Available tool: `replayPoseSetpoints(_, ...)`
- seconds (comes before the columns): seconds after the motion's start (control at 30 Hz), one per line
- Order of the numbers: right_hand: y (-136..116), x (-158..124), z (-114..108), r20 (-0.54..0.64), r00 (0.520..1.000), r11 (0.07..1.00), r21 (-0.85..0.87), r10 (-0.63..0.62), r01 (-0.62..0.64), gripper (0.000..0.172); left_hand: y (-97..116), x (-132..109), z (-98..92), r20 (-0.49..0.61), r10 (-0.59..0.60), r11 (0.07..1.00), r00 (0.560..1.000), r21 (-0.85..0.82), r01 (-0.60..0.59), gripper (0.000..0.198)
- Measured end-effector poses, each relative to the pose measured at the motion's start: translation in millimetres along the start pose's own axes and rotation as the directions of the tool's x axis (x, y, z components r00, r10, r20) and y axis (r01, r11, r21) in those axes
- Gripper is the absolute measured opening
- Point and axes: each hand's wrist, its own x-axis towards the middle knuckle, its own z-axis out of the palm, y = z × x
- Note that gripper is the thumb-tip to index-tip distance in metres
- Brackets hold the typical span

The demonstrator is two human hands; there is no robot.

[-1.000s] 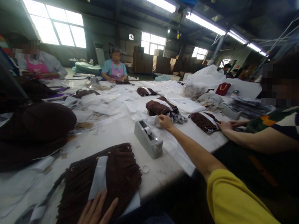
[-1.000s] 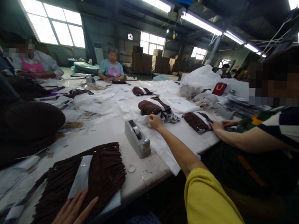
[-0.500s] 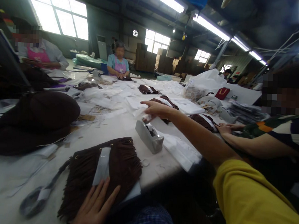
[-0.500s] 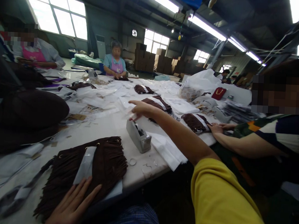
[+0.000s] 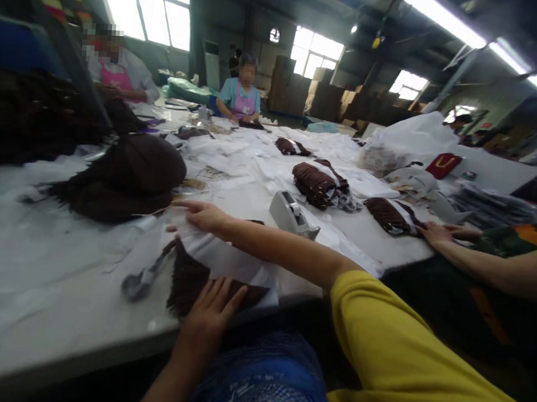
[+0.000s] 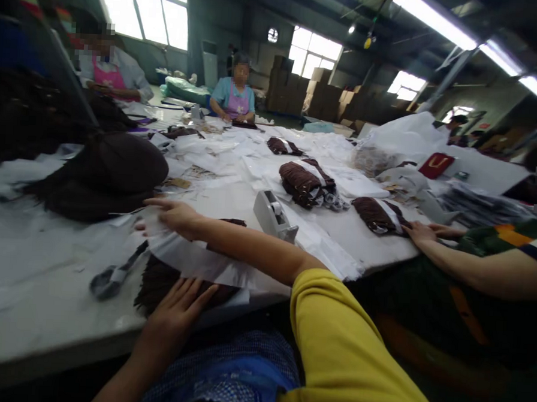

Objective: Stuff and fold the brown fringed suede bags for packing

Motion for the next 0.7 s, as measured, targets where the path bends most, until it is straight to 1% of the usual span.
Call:
replayPoseSetpoints(0.07,5.7,8.1,-16.0,-0.102,0.994,0.997,-0.064,-0.043,0.036,0.06,3.0,3.4,-2.5,-0.035,-0.041,0.999,0.999,-0.03,0.04,0.046)
replayPoseSetpoints(0.1,8.5,11.0,-25.4,-0.171,0.979,0.975,-0.21,-0.113,0.076,0.058,4.2,4.9,-3.0,-0.057,-0.07,0.996,0.996,-0.055,0.067,0.042)
replayPoseSetpoints(0.13,11.3,13.1,-35.0,-0.215,0.959,0.938,-0.33,-0.184,0.106,0.057,5.2,6.3,-3.3,-0.077,-0.095,0.993,0.992,-0.082,0.088,0.039)
replayPoseSetpoints(0.2,16.0,14.9,-53.0,-0.223,0.946,0.894,-0.431,-0.237,0.123,0.057,6.9,8.6,-4.1,-0.094,-0.135,0.983,0.986,-0.134,0.122,0.036)
replayPoseSetpoints(0.33,17.9,15.8,-81.7,-0.197,0.947,0.854,-0.506,-0.254,0.123,0.062,8.1,10.8,-9.0,-0.105,-0.17,0.969,0.98,-0.201,0.147,0.035)
replayPoseSetpoints(0.4,16.0,18.1,-93.2,-0.206,0.942,0.838,-0.532,-0.265,0.12,0.065,7.9,10.4,-11.8,-0.091,-0.206,0.952,0.974,-0.247,0.179,0.042)
replayPoseSetpoints(0.53,14.4,22.7,-111.1,-0.198,0.947,0.814,-0.573,-0.253,0.098,0.065,7.6,7.2,-13.8,-0.018,-0.266,0.915,0.964,-0.32,0.247,0.065)
replayPoseSetpoints(0.6,16.8,23.6,-116.1,-0.171,0.956,0.797,-0.597,-0.238,0.092,0.066,7.7,5.9,-13.3,-0.008,-0.271,0.906,0.962,-0.338,0.253,0.078)
replayPoseSetpoints(0.7,23.5,24.7,-118.1,-0.14,0.964,0.758,-0.646,-0.226,0.085,0.067,8.3,6.6,-12.9,-0.007,-0.291,0.892,0.957,-0.365,0.268,0.094)
